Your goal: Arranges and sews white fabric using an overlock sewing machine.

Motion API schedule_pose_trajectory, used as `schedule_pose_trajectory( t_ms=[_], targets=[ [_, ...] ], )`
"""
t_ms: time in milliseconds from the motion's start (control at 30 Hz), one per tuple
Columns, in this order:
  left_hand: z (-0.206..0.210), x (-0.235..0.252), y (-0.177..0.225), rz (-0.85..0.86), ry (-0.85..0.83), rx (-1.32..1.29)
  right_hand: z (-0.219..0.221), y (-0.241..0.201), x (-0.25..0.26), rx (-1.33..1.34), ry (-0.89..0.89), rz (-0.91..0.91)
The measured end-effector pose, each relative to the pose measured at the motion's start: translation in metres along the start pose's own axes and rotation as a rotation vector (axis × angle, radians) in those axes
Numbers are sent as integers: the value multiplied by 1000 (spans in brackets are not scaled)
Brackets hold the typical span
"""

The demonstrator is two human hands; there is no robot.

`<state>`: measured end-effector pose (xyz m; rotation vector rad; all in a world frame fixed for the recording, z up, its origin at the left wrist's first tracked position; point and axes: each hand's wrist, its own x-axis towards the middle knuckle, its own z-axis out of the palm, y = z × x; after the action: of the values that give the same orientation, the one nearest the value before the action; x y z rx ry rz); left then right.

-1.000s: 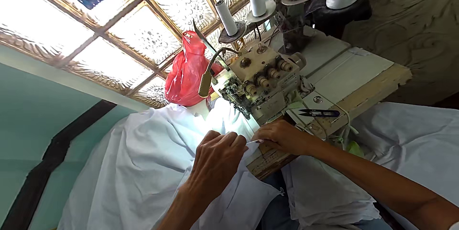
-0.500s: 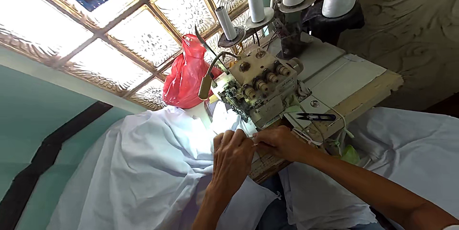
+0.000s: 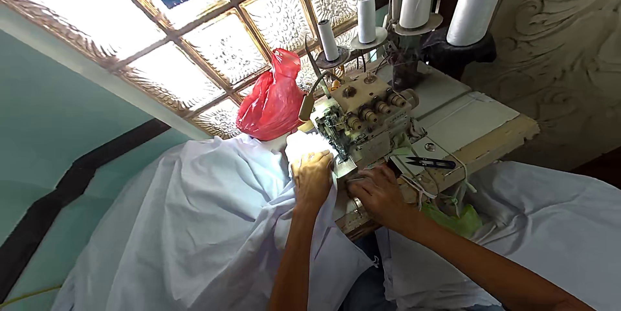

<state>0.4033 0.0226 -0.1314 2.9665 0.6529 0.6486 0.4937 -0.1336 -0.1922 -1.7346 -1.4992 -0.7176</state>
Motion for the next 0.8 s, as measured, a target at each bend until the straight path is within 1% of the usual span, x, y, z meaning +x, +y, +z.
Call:
schedule_pose_trajectory(
  t_ms=[67,100,133,200,233,267,367,433,500,533,600,667,700,800],
  targets=[
    [-2,-2,4,-60,-30,23,-15,12,-14,-1,-58,67],
    [-5,-5,7,-94,-54,37,-24,24,-19,-10,-113,145],
    [-7,-10,9,-121,-69,50,-32,38,-24,-36,-195,253],
    [-13,-24,15,-129,-54,72,-46,64,-29,-77,-444,519],
    [-16,-32,18,-122,-40,77,-49,75,-33,-115,-537,599],
    [-17,-40,21,-106,-12,78,-48,83,-38,-169,-558,604],
    [-17,-55,25,-80,88,93,-47,89,-42,-256,-540,525],
    [-15,-57,26,-79,100,93,-53,94,-35,-241,-595,526],
    [-15,-56,25,-80,97,90,-63,95,-18,-178,-693,558],
    [-15,-56,25,-82,102,89,-66,93,-12,-142,-714,553],
    [-14,-55,25,-84,121,82,-67,76,5,-39,-696,515],
    [-13,-55,26,-92,121,72,-67,49,26,73,-680,468],
    [-13,-56,27,-97,115,68,-67,36,39,121,-706,461],
    [-12,-57,27,-107,104,60,-56,12,77,173,-880,481]
  ],
)
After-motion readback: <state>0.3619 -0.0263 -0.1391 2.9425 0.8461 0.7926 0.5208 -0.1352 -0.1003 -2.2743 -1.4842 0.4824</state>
